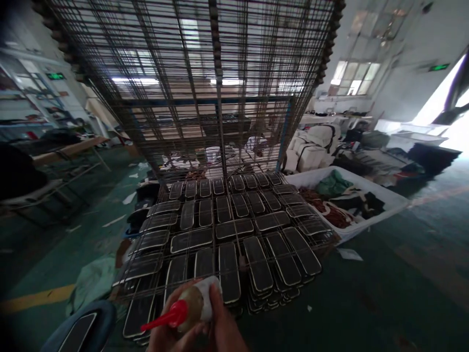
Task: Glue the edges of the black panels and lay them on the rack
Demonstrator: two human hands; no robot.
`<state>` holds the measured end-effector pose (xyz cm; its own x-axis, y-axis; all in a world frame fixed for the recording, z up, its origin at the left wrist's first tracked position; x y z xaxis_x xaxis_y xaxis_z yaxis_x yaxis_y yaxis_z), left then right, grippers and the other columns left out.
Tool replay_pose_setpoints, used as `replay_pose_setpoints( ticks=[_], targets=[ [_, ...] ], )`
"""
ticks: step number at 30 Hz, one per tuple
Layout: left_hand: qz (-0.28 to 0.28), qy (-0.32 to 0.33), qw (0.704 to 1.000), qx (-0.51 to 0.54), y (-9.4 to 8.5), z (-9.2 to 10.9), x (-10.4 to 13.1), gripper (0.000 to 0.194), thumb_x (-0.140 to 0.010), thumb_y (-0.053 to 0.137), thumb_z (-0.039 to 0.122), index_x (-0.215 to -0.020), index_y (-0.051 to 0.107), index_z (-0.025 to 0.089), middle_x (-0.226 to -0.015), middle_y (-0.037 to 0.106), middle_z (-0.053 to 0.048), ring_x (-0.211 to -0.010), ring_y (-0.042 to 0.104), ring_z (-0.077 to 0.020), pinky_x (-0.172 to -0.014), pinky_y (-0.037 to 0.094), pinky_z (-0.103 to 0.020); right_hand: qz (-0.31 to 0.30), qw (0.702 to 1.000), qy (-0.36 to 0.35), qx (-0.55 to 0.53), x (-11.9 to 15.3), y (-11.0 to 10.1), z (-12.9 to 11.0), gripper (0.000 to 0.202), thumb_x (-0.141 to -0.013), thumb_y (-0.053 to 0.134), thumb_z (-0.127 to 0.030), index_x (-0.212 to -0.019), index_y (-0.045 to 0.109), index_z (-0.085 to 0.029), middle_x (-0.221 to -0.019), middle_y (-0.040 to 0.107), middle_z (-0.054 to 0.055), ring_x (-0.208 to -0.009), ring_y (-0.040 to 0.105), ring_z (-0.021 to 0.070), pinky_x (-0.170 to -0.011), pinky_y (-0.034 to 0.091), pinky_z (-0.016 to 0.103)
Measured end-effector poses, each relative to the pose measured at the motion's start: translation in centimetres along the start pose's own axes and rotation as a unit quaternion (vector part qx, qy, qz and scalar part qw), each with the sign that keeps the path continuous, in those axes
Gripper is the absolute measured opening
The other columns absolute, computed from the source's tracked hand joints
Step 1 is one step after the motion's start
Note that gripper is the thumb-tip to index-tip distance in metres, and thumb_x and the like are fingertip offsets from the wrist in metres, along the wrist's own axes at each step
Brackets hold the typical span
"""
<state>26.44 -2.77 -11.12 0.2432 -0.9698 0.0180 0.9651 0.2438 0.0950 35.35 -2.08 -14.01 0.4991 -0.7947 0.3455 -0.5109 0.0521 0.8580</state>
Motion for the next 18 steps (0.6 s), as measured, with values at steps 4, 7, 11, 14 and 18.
replay_pose_setpoints(
  ticks=[4,7,11,14,18],
  targets=[
    [0.053,-0.016,0.998,0.022,-0.2,-0.1,0.6,0.063,-0.05,0.086,0.038,-0.108,0.065,0.022,-0.107,0.073,-0.01,-0.094,0.068,-0.0298,-0.084,0.055,-0.035,0.03,0.999,-0.01,0.02,-0.2,-1.0,0.0,0.07,-0.067,0.079,-0.071,-0.102,0.068,-0.012,-0.089,0.068,0.01,-0.083,0.064,0.0269,-0.064,0.052,0.029],
    [0.085,-0.008,0.996,0.018,-0.4,-0.2,1.0,0.06,-0.049,0.087,0.04,-0.102,0.067,0.021,-0.1,0.075,-0.01,-0.088,0.069,-0.0282,-0.076,0.056,-0.032,0.031,0.995,-0.064,0.07,-0.3,-1.6,-0.8,0.062,-0.071,0.081,-0.063,-0.104,0.068,-0.012,-0.095,0.068,0.011,-0.084,0.063,0.0247,-0.069,0.051,0.03],
    [0.133,-0.007,0.991,0.014,-1.2,-0.8,1.5,0.06,-0.044,0.089,0.043,-0.096,0.068,0.019,-0.094,0.076,-0.009,-0.085,0.07,-0.0274,-0.073,0.056,-0.031,0.048,0.987,-0.085,0.125,-0.6,-2.3,-1.2,0.067,-0.072,0.081,-0.063,-0.114,0.067,-0.013,-0.096,0.069,0.011,-0.085,0.063,0.0264,-0.068,0.052,0.032],
    [0.174,-0.049,0.983,0.024,-2.3,-1.7,1.9,0.06,-0.043,0.089,0.046,-0.092,0.068,0.018,-0.087,0.077,-0.008,-0.08,0.071,-0.0273,-0.072,0.057,-0.033,0.062,0.985,-0.082,0.14,-0.7,-2.4,-0.9,0.073,-0.07,0.08,-0.066,-0.119,0.065,-0.015,-0.097,0.068,0.01,-0.089,0.063,0.0288,-0.068,0.053,0.033],
    [0.193,-0.087,0.976,0.048,-3.5,-2.5,2.1,0.06,-0.044,0.088,0.049,-0.09,0.069,0.017,-0.084,0.078,-0.01,-0.083,0.072,-0.0319,-0.075,0.059,-0.039,0.082,0.978,-0.101,0.163,-0.6,-2.0,-0.6,0.074,-0.07,0.074,-0.074,-0.12,0.066,-0.02,-0.096,0.068,0.009,-0.079,0.062,0.0262,-0.06,0.051,0.032]
  ],
)
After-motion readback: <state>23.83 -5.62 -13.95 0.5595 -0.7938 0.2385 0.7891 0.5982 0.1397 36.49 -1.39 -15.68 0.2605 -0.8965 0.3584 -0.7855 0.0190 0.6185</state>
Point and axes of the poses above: each hand's wrist, its own x-axis away from the middle knuckle, its own y-axis out of the palm, z = x × y, the point moved 6 cm from there along -x, towards the middle knuckle
